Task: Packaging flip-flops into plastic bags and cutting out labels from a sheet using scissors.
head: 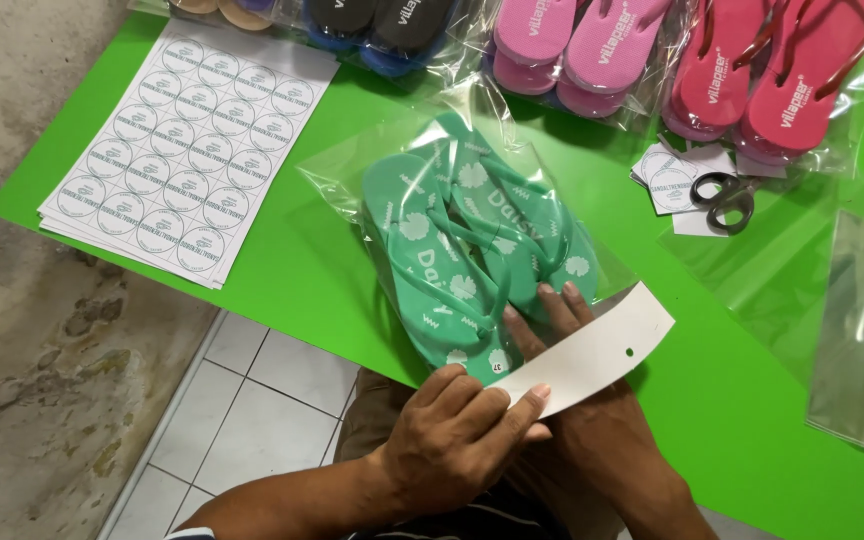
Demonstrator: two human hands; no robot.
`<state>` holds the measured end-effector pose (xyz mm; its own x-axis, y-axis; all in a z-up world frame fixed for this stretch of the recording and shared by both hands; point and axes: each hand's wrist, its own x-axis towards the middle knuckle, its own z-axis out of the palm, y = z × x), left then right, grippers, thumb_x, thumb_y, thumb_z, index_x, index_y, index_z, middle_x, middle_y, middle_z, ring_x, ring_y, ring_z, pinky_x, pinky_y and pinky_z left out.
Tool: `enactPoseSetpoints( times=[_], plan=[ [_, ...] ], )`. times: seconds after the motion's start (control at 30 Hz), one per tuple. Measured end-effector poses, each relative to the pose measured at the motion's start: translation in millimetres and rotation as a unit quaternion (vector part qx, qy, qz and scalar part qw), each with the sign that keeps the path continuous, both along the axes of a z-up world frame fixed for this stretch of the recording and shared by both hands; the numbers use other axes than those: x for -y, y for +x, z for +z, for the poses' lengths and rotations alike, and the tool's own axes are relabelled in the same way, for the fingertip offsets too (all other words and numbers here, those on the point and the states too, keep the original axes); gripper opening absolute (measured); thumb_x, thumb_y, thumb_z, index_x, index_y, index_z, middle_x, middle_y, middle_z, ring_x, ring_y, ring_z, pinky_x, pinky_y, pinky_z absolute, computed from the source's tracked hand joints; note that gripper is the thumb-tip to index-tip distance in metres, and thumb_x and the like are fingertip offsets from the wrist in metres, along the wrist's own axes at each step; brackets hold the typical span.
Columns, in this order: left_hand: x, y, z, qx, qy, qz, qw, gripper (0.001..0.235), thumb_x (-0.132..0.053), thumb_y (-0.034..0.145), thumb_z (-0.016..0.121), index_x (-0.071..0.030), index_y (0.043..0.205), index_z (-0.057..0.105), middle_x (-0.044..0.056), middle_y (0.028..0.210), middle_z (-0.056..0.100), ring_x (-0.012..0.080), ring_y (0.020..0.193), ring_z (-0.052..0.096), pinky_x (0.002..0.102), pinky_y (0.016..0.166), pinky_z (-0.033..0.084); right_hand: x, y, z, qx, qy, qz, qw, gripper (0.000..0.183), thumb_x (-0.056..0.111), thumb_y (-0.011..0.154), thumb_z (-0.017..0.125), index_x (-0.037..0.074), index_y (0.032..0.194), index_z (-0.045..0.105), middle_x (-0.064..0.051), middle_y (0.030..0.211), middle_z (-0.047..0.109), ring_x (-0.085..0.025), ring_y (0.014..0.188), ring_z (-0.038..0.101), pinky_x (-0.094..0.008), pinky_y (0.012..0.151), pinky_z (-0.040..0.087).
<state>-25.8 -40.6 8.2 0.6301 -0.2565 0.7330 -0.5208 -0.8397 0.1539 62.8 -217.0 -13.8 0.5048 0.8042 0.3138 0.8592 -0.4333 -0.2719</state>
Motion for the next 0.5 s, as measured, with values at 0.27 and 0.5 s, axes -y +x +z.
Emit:
enactPoseSetpoints(
  times=[0.27, 0.5],
  plan=[
    [-7.5, -17.8, -36.9, -0.033, -0.056, 0.067, 0.996, 0.025, -0.028, 0.093, 0.062, -0.008, 0.104, 0.053, 0.007, 0.087, 0.057, 0.0249, 0.070, 0.053, 0.041, 0.071, 0.041, 21.4, 0.0, -37.3, 0.057, 0.084, -0.068, 0.993, 0.044, 0.028, 0.085, 0.082, 0.008, 0.121, 0.066, -0.019, 0.127, 0.061, -0.046, 0.138, 0.047, -0.058, 0.109, 0.045],
    [-0.4, -20.3, -38.6, -0.026, -0.126, -0.021, 0.991, 0.022, -0.002, 0.098, 0.050, -0.005, 0.076, 0.049, 0.008, 0.071, 0.041, 0.0240, 0.058, 0.036, 0.037, 0.053, 0.035, 4.6, -1.8, -24.4, 0.024, 0.020, -0.062, 0.998, 0.005, 0.007, 0.090, 0.063, 0.012, 0.089, 0.063, -0.008, 0.072, 0.061, -0.028, 0.057, 0.055, -0.045, 0.054, 0.043]
  ],
)
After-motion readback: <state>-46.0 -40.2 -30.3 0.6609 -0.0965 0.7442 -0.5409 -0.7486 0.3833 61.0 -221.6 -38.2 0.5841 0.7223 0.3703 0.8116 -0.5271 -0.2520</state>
